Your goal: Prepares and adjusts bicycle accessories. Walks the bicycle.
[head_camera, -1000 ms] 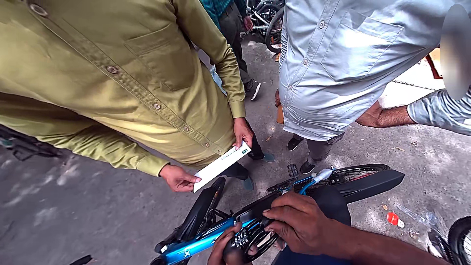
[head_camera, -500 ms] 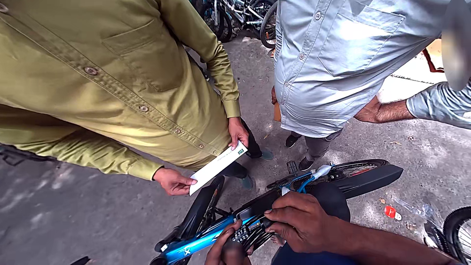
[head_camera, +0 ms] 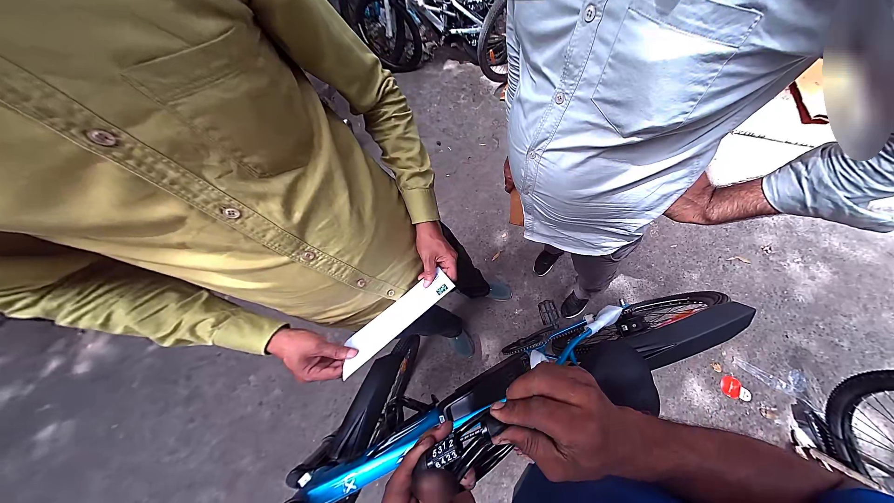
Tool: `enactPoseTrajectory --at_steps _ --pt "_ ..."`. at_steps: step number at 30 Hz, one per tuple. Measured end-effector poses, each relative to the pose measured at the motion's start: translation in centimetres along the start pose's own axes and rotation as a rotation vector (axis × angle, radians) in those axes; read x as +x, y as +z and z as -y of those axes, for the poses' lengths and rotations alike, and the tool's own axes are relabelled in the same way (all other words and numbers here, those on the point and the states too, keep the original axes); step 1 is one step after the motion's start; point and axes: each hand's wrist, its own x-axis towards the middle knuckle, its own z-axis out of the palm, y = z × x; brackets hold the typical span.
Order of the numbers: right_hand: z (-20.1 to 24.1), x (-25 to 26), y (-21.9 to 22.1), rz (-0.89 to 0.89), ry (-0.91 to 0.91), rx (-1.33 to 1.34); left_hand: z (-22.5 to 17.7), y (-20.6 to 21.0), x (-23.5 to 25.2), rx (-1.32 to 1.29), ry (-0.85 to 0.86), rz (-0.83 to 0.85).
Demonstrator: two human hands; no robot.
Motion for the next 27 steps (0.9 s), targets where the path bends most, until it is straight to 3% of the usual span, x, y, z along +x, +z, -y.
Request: enactPoseTrajectory --at_steps 17,27 --pt "-0.37 -0.99 0.50 -0.039 -0.020 -0.002 0.14 -0.30 -0.32 -0.013 -0.019 0.031" --pt "-0.15 -0.78 0.05 0.084 0.052 0.024 -0.03 -0.50 -0.92 -0.044 -0.093 0.003"
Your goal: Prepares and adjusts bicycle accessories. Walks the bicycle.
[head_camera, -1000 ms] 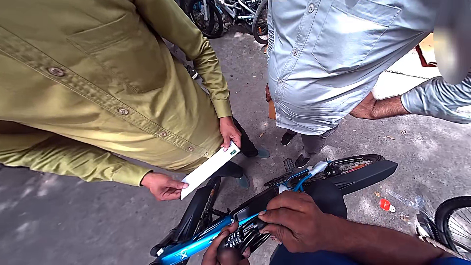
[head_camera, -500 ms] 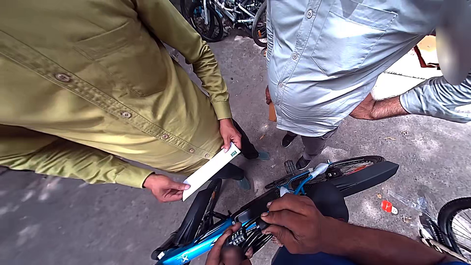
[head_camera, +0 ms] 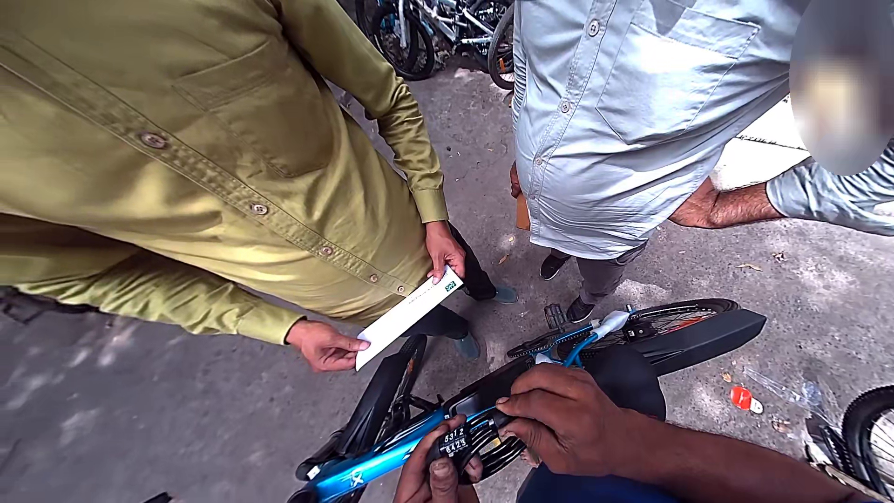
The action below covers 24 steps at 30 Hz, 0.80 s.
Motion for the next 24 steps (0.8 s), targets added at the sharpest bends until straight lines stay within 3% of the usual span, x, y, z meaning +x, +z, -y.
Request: enactPoseTrajectory --at_steps 5,13,24 --pt "0.54 0.14 -0.54 0.076 0.020 -0.024 -0.13 -0.06 -0.13 -0.039 -0.046 0.010" --pt "0.71 -0.37 0.19 -0.012 0.035 -0.031 0.18 0.85 -0.30 -0.138 -0.094 -0.055" --pt "0.60 -0.32 0.33 0.003 0.069 -0.029 0.28 0.13 -0.22 -0.105 -0.078 -0.017"
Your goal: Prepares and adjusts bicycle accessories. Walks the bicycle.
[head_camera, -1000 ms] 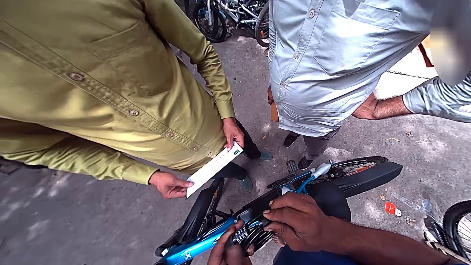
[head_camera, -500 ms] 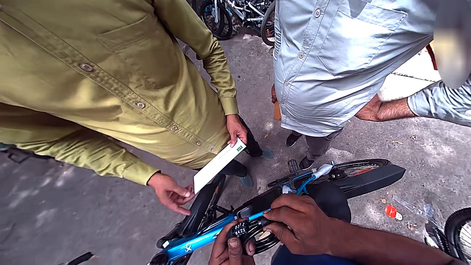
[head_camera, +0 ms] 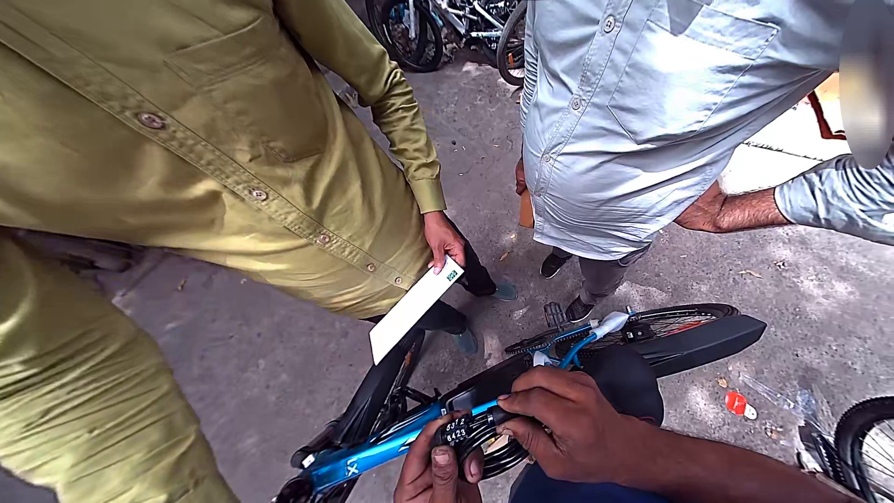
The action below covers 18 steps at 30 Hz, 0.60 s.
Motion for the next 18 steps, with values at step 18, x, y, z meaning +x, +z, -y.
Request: enactPoseTrajectory --at_steps 18 --pt "0.3 0.2 -1.2 0.132 0.074 -0.047 0.9 0.8 -0.4 -0.015 -0.030 -0.075"
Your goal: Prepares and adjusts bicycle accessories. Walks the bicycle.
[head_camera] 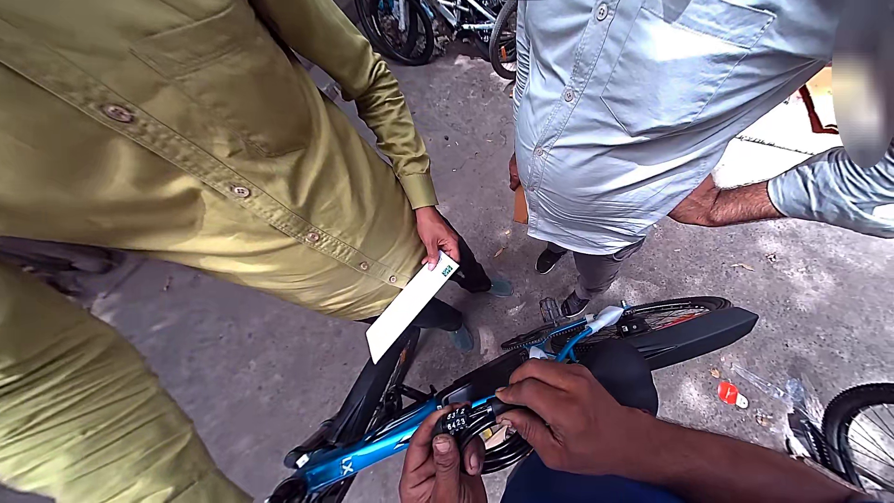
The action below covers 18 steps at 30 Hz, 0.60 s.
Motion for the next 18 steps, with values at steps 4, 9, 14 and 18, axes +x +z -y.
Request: enactPoseTrajectory --at_steps 4,9,14,18 --pt "0.3 -0.2 -0.3 0.042 0.005 -0.016 -0.1 -0.2 -0.3 0.035 0.002 0.010" --pt "0.7 -0.2 -0.5 0.114 0.050 -0.022 0.0 -0.1 -0.8 0.118 0.003 0.044" --pt "0.4 -0.4 -0.2 0.114 0.075 -0.006 0.3 -0.1 -1.3 0.101 -0.030 0.011" --pt "0.3 -0.9 0.0 0.094 0.056 0.037 0.1 -0.5 -1.3 0.173 0.043 0.084"
